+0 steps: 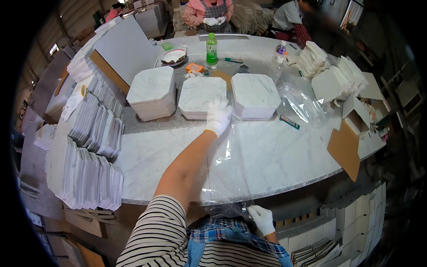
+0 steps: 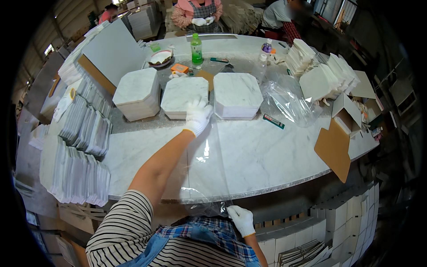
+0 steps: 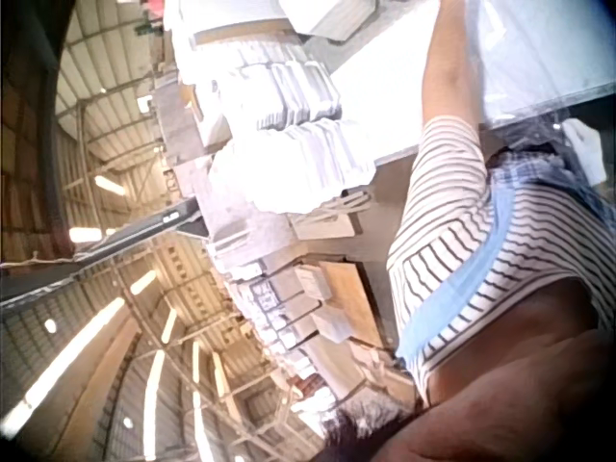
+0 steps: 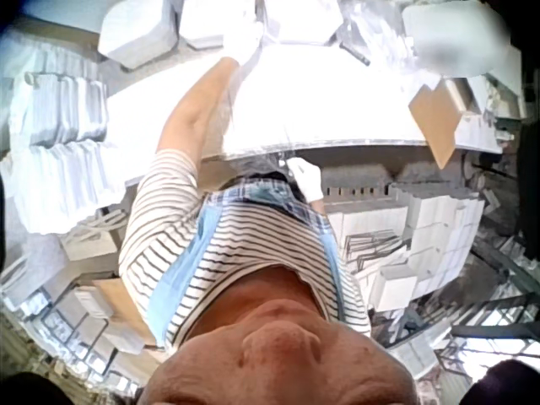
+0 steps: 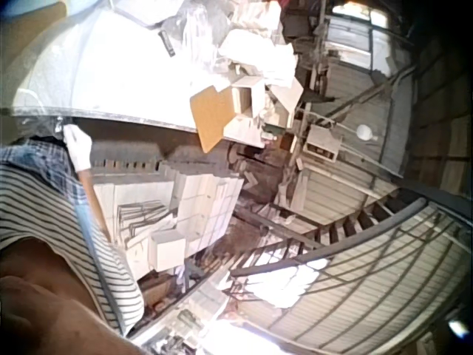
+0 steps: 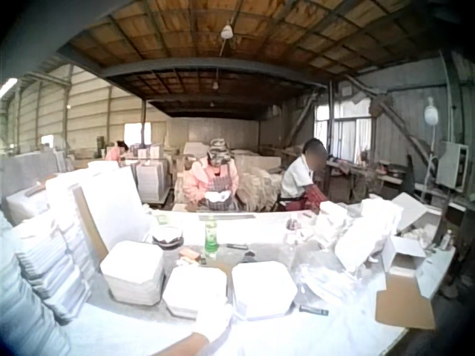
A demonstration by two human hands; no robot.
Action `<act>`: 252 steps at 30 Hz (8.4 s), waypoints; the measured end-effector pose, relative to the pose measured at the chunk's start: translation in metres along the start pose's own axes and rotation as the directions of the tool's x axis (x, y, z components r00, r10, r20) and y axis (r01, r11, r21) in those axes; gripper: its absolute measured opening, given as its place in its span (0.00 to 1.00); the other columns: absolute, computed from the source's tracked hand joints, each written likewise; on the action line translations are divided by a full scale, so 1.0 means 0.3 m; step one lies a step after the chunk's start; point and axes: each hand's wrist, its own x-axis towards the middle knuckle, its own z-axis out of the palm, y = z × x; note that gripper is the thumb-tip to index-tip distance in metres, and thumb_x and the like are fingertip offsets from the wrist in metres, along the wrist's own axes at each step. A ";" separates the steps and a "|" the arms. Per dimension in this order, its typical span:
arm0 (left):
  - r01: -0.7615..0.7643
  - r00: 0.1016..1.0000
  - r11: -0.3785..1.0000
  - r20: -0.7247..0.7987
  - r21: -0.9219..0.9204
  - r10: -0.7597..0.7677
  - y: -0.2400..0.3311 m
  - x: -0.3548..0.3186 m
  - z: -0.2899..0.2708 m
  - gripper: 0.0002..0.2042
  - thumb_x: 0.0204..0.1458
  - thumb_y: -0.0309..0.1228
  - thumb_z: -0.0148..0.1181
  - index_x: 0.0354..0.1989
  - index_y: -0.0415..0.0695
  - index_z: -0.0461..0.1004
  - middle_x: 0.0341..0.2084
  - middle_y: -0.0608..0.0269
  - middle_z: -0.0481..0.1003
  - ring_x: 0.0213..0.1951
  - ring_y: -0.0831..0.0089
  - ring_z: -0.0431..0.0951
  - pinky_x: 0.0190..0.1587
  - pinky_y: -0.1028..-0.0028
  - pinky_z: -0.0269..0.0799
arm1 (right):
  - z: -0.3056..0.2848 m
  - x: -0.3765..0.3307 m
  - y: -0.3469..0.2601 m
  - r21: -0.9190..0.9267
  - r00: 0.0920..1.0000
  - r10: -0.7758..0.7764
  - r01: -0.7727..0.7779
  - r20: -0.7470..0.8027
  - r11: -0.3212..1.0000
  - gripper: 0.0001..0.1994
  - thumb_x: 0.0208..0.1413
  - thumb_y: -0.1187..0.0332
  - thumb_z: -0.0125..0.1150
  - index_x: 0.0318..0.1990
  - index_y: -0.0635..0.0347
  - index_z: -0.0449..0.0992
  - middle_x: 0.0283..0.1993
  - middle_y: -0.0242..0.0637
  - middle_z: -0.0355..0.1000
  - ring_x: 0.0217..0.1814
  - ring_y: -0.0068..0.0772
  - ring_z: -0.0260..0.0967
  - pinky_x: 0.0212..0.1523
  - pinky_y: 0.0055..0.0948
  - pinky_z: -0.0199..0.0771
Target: The person wraps white octagonal ceramic plates in clear plastic bags and places them into cardboard boxes. The process involves picking up a plate, placing it on a plastic sheet, folding the sheet around the plate, and then putting the wrapped item into a box. The person repeats this process for multiple plates.
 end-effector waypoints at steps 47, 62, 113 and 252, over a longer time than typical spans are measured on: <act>0.471 0.803 0.882 0.406 0.016 -0.436 0.076 -0.062 -0.041 0.10 0.60 0.37 0.55 0.38 0.42 0.75 0.33 0.50 0.79 0.38 0.50 0.80 0.41 0.52 0.76 | -0.022 -0.034 0.084 -0.116 0.988 0.012 -0.030 -0.155 0.993 0.10 0.60 0.67 0.66 0.42 0.65 0.83 0.38 0.47 0.81 0.39 0.39 0.81 0.41 0.31 0.78; 0.534 0.740 0.846 0.485 0.000 -0.467 0.156 -0.086 -0.021 0.12 0.61 0.38 0.54 0.41 0.41 0.72 0.33 0.47 0.79 0.37 0.44 0.79 0.40 0.48 0.73 | -0.109 0.108 0.296 -0.297 0.863 -0.451 0.503 0.227 0.812 0.03 0.54 0.66 0.66 0.30 0.52 0.81 0.25 0.43 0.75 0.31 0.52 0.75 0.36 0.50 0.74; 0.200 0.926 0.876 0.377 -0.439 -0.023 0.486 -0.324 -0.290 0.20 0.47 0.34 0.65 0.48 0.39 0.72 0.47 0.44 0.71 0.52 0.43 0.69 0.57 0.51 0.65 | -0.083 1.091 -0.457 -0.181 0.900 -0.429 0.435 0.070 0.882 0.14 0.61 0.57 0.59 0.43 0.59 0.78 0.35 0.46 0.79 0.38 0.44 0.78 0.41 0.39 0.74; 0.199 0.908 0.863 0.419 -0.464 0.016 0.479 -0.143 -0.182 0.16 0.45 0.33 0.64 0.40 0.39 0.70 0.43 0.46 0.70 0.45 0.45 0.68 0.50 0.50 0.64 | -0.163 1.094 -0.361 -0.308 0.985 -0.125 0.157 0.121 0.938 0.25 0.54 0.56 0.64 0.58 0.55 0.73 0.48 0.50 0.79 0.51 0.49 0.77 0.51 0.41 0.75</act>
